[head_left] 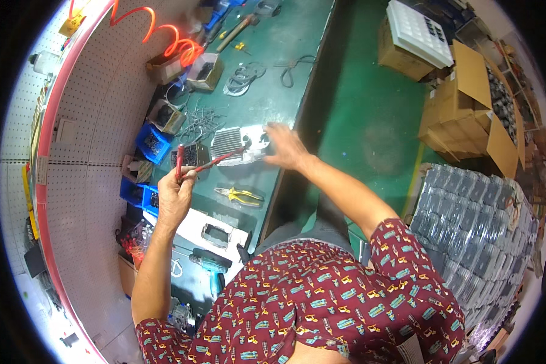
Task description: The person assembles metal parts on a workbench, using a power drill to fasten components and pliers to adjust wires. They handle multiple metal pieces, placing them into a box and continuing to assemble them on the table.
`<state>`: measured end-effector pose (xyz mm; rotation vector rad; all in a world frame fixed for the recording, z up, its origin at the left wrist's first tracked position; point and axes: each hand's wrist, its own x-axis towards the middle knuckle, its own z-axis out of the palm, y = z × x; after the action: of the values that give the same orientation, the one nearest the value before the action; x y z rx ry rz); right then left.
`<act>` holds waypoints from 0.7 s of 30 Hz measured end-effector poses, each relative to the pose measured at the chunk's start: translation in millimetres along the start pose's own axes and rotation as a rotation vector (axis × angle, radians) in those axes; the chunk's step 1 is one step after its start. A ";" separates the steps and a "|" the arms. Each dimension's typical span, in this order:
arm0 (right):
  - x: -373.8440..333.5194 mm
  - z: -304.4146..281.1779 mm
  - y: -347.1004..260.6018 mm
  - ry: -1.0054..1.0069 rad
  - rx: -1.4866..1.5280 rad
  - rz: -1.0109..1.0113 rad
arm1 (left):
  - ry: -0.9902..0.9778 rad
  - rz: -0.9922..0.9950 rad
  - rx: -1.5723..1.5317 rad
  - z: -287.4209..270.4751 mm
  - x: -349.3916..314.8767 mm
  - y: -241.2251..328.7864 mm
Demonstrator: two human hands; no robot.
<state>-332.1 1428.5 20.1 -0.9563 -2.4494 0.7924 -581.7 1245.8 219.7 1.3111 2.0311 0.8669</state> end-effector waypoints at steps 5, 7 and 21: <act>56.6 20.7 11.9 -0.223 -0.048 -0.178 | -0.157 -0.026 0.228 -3.3 27.1 48.2; 69.7 24.9 17.5 -0.298 -0.079 -0.230 | -0.280 -0.011 0.419 0.1 48.2 90.2; 99.7 22.2 3.5 -0.635 -0.005 -0.207 | -0.500 -0.024 0.711 30.4 19.4 104.9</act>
<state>-411.0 1493.3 15.9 -0.4768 -3.0138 1.1475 -507.3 1302.8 278.9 1.6421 1.9807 -0.2406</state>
